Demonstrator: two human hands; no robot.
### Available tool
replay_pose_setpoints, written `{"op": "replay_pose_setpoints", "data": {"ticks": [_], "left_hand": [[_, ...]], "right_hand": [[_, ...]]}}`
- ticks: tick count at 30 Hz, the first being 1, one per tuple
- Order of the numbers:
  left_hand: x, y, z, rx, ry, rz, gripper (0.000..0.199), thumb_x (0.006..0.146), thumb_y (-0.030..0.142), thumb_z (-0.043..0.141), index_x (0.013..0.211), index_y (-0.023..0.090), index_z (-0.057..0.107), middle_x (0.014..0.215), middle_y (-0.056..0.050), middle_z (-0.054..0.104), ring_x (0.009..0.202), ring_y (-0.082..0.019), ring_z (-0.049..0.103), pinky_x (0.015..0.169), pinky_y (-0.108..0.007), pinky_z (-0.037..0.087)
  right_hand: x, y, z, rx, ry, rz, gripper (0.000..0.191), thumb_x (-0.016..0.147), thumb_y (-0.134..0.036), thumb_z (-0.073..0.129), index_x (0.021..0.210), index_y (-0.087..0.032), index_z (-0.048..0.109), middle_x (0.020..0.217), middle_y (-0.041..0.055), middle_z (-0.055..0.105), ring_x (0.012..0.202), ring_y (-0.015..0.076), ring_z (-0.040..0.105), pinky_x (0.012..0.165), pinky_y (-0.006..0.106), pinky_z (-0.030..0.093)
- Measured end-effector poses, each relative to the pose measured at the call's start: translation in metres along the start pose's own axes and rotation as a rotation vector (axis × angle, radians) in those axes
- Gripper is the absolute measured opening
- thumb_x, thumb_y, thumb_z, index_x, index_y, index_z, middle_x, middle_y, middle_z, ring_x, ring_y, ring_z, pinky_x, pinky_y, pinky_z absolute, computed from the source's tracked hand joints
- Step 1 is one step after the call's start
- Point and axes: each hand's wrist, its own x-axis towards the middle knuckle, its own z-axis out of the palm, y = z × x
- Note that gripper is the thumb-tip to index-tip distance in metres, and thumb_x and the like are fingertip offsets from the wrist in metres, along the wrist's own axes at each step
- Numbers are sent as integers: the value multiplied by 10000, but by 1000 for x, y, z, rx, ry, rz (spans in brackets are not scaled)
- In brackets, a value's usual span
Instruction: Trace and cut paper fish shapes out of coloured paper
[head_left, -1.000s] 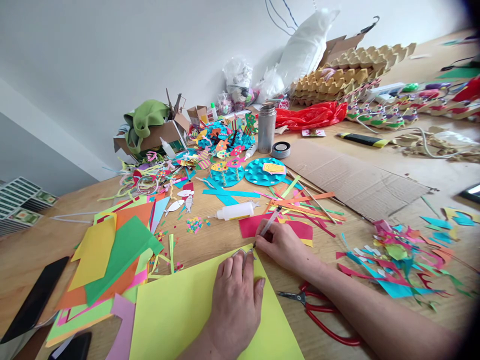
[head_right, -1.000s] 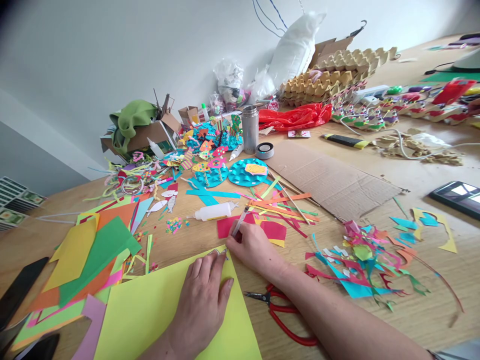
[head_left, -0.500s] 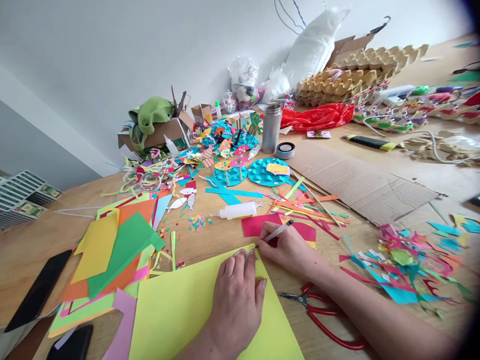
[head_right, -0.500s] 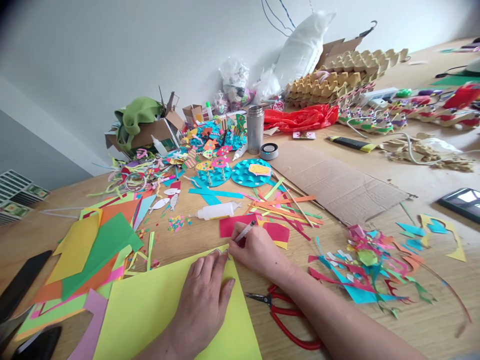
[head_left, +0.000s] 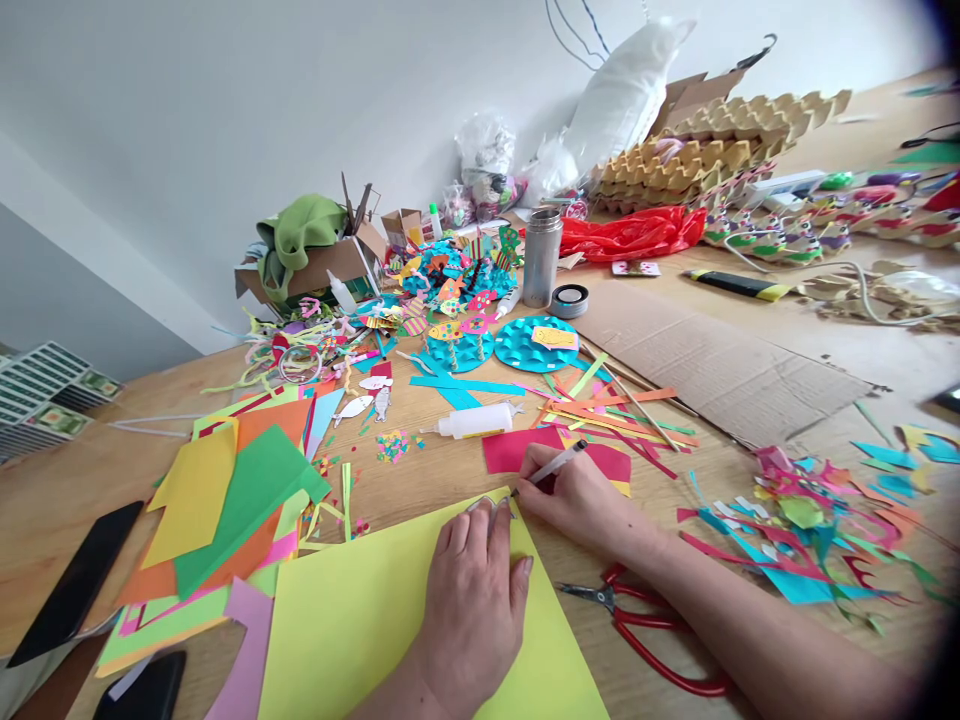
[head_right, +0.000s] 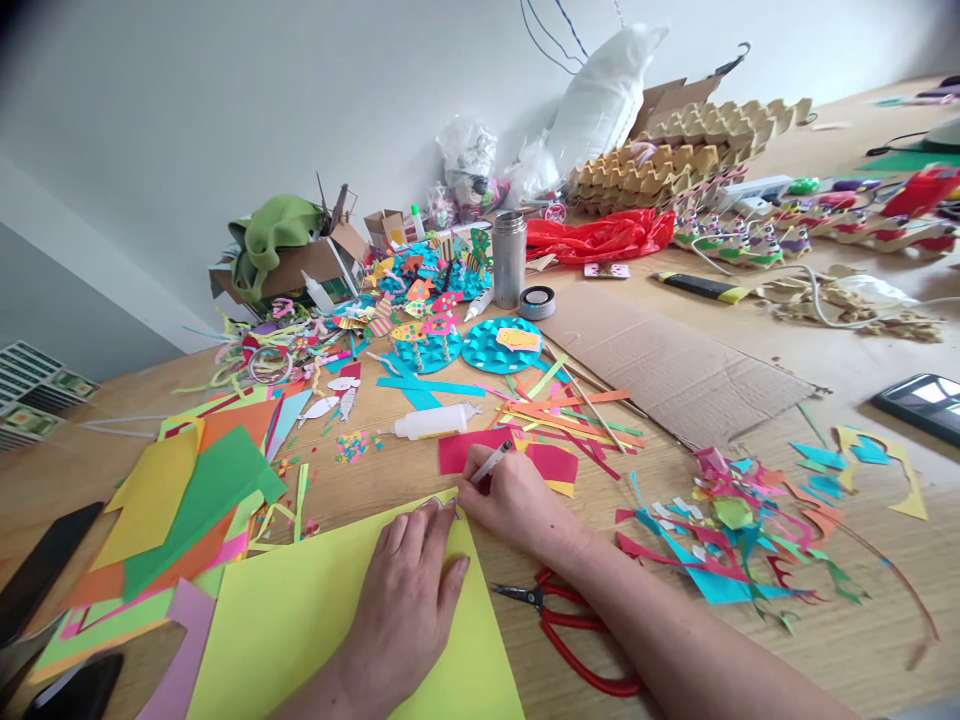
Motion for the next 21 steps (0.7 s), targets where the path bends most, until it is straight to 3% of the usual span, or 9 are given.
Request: {"op": "replay_pose_setpoints", "data": {"ticks": [21], "left_hand": [[0,1,-2,-4,14,11,404,925,279,454,1290,115,509,1164,-124,581,1024,-260,512,911,-428,439]], "right_hand": [[-2,-1,2,5,-25,1,112,752,-174,526,659,-207,473,557,-42,510,493,100,453,465,215,338]]}}
